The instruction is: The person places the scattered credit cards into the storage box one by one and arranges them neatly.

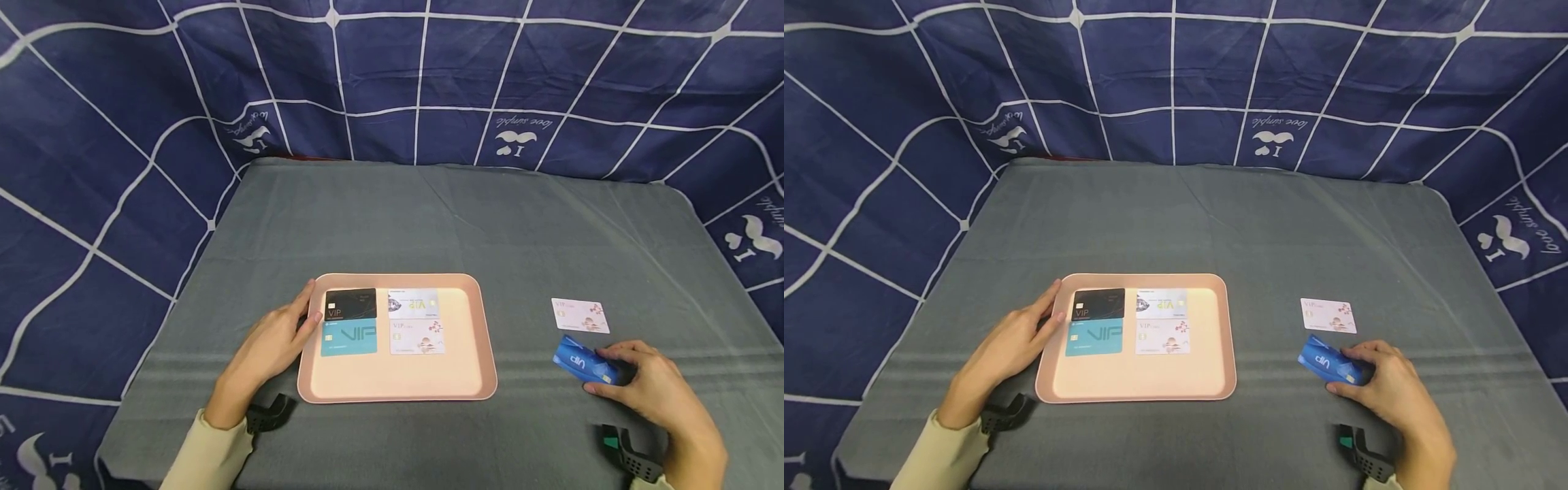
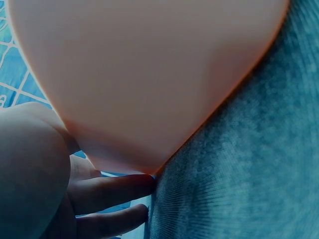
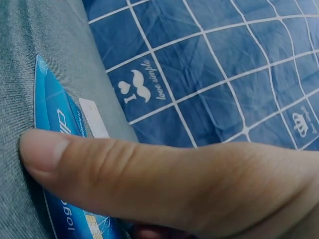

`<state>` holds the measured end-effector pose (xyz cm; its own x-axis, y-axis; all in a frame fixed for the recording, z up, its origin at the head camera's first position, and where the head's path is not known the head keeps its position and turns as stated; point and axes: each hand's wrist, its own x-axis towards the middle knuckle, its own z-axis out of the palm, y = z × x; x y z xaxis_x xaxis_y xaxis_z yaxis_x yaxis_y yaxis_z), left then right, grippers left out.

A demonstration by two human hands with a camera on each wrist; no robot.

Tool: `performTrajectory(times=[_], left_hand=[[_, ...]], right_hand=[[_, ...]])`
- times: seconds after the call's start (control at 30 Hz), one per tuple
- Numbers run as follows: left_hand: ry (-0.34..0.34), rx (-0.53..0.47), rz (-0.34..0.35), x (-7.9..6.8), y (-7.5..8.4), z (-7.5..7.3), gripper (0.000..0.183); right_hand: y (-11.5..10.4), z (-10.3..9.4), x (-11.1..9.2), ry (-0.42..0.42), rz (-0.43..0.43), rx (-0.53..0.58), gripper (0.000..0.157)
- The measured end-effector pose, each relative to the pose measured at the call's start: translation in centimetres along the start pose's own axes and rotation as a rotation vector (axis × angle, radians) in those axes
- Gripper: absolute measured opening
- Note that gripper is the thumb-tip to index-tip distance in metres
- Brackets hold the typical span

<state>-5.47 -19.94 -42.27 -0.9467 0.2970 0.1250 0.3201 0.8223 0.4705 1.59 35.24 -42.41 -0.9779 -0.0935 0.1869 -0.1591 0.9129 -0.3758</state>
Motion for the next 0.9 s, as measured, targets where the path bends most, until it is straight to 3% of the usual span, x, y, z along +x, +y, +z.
performTrajectory(times=[0.23, 0.9], left_hand=[[-0.003, 0.004, -0.007, 0.0, 0.06, -0.07, 0.061], [-0.003, 0.001, -0.007, -0.02, 0.19, -0.2, 0.06]], right_hand=[[-0.1, 0.02, 0.06, 0.016, -0.017, -0.002, 0.051], [-0.65, 0.0, 0.06, -0.068, 0.046, 0.046, 0.057]])
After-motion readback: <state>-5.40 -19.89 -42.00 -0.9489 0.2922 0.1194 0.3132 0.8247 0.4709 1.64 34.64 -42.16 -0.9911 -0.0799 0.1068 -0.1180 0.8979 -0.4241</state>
